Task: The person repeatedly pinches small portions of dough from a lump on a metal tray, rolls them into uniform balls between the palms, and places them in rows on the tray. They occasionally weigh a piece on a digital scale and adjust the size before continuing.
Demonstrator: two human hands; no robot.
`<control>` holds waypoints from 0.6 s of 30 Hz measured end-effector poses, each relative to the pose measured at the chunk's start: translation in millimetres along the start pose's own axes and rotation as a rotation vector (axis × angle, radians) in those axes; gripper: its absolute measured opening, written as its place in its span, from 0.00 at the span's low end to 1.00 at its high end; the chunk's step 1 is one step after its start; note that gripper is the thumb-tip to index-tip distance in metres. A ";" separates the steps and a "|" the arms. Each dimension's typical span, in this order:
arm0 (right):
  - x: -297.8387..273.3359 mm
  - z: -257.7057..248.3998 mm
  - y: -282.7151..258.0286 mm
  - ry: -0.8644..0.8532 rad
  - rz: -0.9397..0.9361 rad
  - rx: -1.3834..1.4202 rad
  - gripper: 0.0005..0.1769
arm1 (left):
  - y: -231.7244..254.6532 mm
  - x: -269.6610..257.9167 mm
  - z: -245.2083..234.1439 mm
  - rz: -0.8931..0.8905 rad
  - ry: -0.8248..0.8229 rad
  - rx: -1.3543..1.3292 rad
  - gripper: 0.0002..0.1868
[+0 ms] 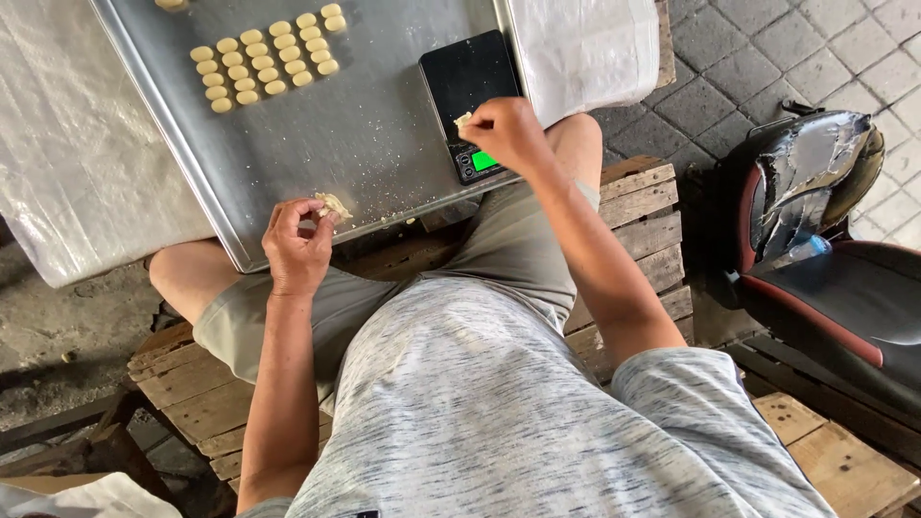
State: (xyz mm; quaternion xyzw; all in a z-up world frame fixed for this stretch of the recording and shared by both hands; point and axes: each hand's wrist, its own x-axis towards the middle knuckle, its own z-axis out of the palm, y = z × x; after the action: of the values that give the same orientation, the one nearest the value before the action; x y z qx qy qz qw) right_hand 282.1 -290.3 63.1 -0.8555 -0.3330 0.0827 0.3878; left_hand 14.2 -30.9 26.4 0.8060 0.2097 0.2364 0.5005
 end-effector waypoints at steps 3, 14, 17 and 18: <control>16.2 -12.0 6.9 -0.252 0.284 -0.017 0.11 | 12.7 1.2 0.4 -0.070 -0.100 0.072 0.09; 20.8 -4.1 28.6 -0.240 -0.026 -0.214 0.10 | 15.0 0.0 -2.4 -0.098 -0.124 0.079 0.08; 17.7 4.9 41.4 -0.223 -0.122 -0.319 0.16 | 8.7 -1.6 0.1 -0.087 -0.133 0.090 0.08; 17.1 6.9 44.3 -0.224 -0.121 -0.318 0.16 | 9.2 -1.5 0.1 -0.088 -0.133 0.090 0.08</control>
State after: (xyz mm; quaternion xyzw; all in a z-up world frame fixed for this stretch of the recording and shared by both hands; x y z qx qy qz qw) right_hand 314.7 -296.4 28.5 -0.8698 -0.4339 0.1003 0.2124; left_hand 14.0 -35.7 34.5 0.8317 0.2214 0.1504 0.4865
